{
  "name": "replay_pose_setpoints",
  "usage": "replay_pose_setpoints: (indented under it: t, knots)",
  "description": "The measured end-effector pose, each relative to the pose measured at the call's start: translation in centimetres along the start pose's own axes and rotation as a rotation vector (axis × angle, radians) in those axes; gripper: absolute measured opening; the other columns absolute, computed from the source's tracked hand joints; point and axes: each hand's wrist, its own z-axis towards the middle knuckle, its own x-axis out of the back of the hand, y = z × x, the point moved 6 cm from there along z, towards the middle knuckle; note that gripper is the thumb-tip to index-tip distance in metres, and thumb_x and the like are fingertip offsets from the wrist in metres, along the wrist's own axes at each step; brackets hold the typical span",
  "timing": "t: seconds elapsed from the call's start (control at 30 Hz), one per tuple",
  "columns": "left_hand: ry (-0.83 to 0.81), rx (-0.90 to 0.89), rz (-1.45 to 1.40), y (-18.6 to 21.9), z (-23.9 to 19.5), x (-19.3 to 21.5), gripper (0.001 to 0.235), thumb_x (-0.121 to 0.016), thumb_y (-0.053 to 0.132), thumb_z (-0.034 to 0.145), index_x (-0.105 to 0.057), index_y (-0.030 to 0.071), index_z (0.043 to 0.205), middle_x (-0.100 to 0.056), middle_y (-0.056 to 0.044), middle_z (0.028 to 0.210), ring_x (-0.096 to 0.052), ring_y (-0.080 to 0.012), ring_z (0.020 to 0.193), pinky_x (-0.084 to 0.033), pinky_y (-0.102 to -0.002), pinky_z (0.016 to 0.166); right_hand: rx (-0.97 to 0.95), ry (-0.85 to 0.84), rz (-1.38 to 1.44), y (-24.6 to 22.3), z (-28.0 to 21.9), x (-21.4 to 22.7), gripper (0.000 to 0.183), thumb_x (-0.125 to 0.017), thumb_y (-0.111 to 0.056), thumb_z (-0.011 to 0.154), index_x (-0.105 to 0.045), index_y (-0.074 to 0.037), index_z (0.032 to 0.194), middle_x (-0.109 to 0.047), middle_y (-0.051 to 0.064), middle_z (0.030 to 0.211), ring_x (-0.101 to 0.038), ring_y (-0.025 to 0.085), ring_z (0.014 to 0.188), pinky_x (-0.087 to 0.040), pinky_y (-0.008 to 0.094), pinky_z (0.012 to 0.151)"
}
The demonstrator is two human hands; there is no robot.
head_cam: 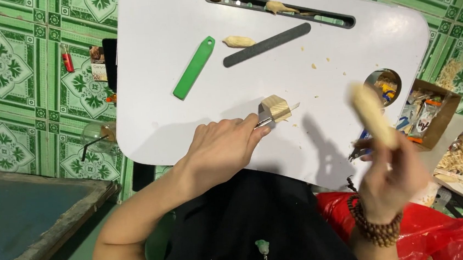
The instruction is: The person carves a small rectangular block of wood using a utility knife and smooths it with a sanding block. They repeatedly switch between cutting and sanding to shape the wood piece on a white table.
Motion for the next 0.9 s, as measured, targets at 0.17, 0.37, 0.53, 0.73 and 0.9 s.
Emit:
replay_pose_setpoints:
  t: [0.17, 0.37, 0.53, 0.73, 0.9]
  knots:
    - [0.001, 0.054, 0.0, -0.1, -0.1, -0.4, 0.047, -0.02, 0.051, 0.107, -0.047, 0.013, 0.1, -0.069, -0.008, 0.086, -0.057, -0.0442, 0.075, -0.042, -0.052, 0.074, 0.565, 0.23, 0.202, -3.6, -2.0, 0.4, 0.027, -0.04, -0.007, 0.111, -0.038, 0.008, 0.133, -0.057, 0.031, 0.077, -0.059, 0.041, 0.062, -0.044, 0.05, 0.056]
    - [-0.006, 0.079, 0.004, -0.3, 0.1, -0.2, 0.049, -0.02, 0.051, 0.107, -0.052, 0.013, 0.107, -0.071, -0.008, 0.092, -0.062, -0.0443, 0.082, -0.045, -0.055, 0.076, 0.333, -0.054, -0.42, -1.6, -3.6, -1.5, 0.033, -0.075, -0.012, 0.103, -0.067, 0.014, 0.121, -0.074, 0.02, 0.1, -0.057, 0.023, 0.063, -0.044, 0.034, 0.053]
    - [-0.018, 0.06, 0.039, -0.2, 0.0, -0.3, 0.051, -0.019, 0.052, 0.107, -0.052, 0.013, 0.106, -0.072, -0.008, 0.093, -0.062, -0.0451, 0.081, -0.045, -0.055, 0.073, 0.167, -0.287, -0.259, -1.2, -2.2, -4.3, 0.024, -0.064, -0.016, 0.106, -0.061, 0.005, 0.118, -0.067, 0.008, 0.078, -0.064, 0.018, 0.062, -0.047, 0.033, 0.053]
    - [-0.062, 0.077, 0.054, 0.0, 0.4, 0.0, 0.052, -0.017, 0.052, 0.106, -0.052, 0.014, 0.107, -0.072, -0.007, 0.097, -0.063, -0.0405, 0.086, -0.045, -0.054, 0.077, -0.065, -0.234, -0.272, -0.2, -3.5, -1.6, 0.026, -0.068, -0.014, 0.099, -0.066, 0.006, 0.115, -0.073, 0.022, 0.093, -0.07, 0.042, 0.084, -0.053, 0.048, 0.076]
    - [0.062, -0.105, -0.012, 0.5, -0.3, 1.0, 0.053, -0.025, 0.041, 0.107, -0.064, 0.006, 0.1, -0.067, -0.016, 0.071, -0.072, -0.0424, 0.066, -0.054, -0.054, 0.064, -0.406, -0.551, -0.386, 1.6, -3.1, -2.9, 0.03, -0.066, -0.025, 0.093, -0.066, -0.012, 0.12, -0.075, 0.013, 0.077, -0.074, 0.042, 0.079, -0.057, 0.052, 0.08]
